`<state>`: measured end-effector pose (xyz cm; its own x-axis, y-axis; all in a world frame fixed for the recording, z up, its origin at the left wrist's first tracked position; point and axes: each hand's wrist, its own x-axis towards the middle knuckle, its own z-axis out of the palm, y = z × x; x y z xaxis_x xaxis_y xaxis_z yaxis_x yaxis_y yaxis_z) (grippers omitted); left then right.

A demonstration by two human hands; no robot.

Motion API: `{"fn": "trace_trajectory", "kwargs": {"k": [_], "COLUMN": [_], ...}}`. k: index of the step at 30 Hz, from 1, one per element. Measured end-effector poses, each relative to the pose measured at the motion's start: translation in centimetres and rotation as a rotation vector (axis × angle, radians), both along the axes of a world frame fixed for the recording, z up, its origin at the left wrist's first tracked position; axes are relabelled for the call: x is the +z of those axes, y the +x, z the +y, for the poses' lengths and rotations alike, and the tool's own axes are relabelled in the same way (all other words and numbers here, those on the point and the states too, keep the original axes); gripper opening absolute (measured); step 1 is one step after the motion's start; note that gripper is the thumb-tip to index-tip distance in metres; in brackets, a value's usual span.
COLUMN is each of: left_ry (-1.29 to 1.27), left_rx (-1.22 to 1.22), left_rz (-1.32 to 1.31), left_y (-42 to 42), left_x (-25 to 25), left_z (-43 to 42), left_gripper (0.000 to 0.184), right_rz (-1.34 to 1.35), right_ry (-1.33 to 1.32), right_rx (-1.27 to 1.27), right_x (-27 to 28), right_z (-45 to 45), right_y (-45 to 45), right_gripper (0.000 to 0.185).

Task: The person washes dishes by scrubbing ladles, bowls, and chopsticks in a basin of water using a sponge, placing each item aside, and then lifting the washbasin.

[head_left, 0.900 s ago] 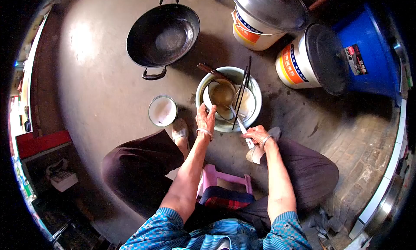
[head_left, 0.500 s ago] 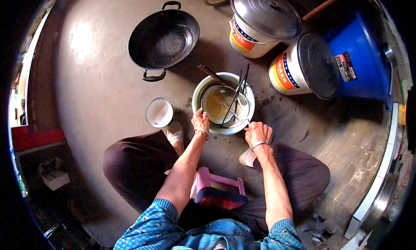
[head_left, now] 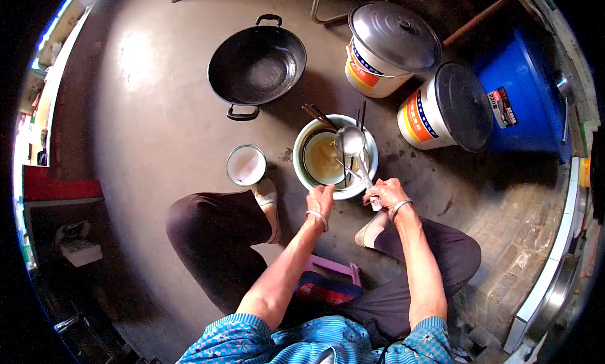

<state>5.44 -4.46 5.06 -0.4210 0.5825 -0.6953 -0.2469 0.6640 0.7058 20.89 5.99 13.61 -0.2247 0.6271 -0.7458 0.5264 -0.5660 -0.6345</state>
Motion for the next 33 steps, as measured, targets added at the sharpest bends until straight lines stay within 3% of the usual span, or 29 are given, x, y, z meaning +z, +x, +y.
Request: {"fn": "trace_trajectory", "kwargs": {"k": [2,4,6,8,10,16,17,21,22,24,26,28,30,32,33], "left_ry": [-0.008,-0.008,0.083,0.061,0.007,-0.098,-0.123,-0.169,-0.185,-0.214,-0.238,-0.241,-0.268,-0.234,-0.212], "left_rx": [0.041,-0.006,0.078,0.171,0.137,0.279,0.207,0.187,0.173,0.162,0.112,0.118,0.098,0.063,0.083], "left_rz": [-0.343,-0.498,-0.723,-0.849,-0.93,-0.801,-0.659,-0.675,-0.644,-0.616,-0.538,-0.52,-0.586,-0.605,-0.632], "left_y": [1.5,2.0,2.6,2.3,1.3,0.4,0.0,-2.2,-2.5,-2.9,-3.6,-3.8,-4.0,-4.2,-4.1], "left_x": [1.4,4.2,4.0,2.3,1.3,1.9,2.1,2.5,2.4,2.2,1.9,1.4,1.6,1.8,1.8], "left_z": [-0.1,-0.2,-0.8,-1.1,-1.2,-1.0,-1.2,-1.8,-1.7,-1.7,-1.1,-0.9,-0.5,-0.9,-0.9], "left_gripper": [0.045,0.035,0.034,0.021,0.015,0.01,0.011,0.008,0.007,0.008,0.012,0.009,0.007,0.013,0.013], "right_rz": [0.173,0.222,0.315,0.157,0.205,0.183,0.178,0.452,0.616,0.392,0.481,0.433,0.494,0.442,0.387], "right_ry": [-0.256,-0.234,-0.25,-0.238,-0.283,-0.06,-0.029,-0.023,-0.004,0.104,0.123,0.121,0.178,0.28,0.312], "right_rx": [-0.242,-0.248,-0.425,-0.208,-0.008,-0.026,-0.04,-0.171,-0.316,-0.523,-0.39,-0.478,-0.413,-0.333,-0.281], "right_x": [0.3,-1.4,-2.4,-0.8,-0.8,-0.9,-1.6,-2.9,-3.8,-3.2,-9.0,-7.4,-10.6,-13.6,-16.2], "right_z": [-1.7,-3.9,-6.2,-6.6,-6.2,-3.6,-2.8,0.0,0.1,0.4,1.7,2.2,3.0,3.7,4.0], "right_y": [-1.0,-1.8,-3.1,-2.9,-1.9,0.1,0.5,0.6,-0.2,-1.7,-1.1,-3.9,-5.2,-6.8,-7.8], "right_gripper": [0.008,0.006,0.008,0.015,0.018,0.017,0.015,0.006,0.006,0.016,0.019,0.009,0.021,0.005,0.01]}}
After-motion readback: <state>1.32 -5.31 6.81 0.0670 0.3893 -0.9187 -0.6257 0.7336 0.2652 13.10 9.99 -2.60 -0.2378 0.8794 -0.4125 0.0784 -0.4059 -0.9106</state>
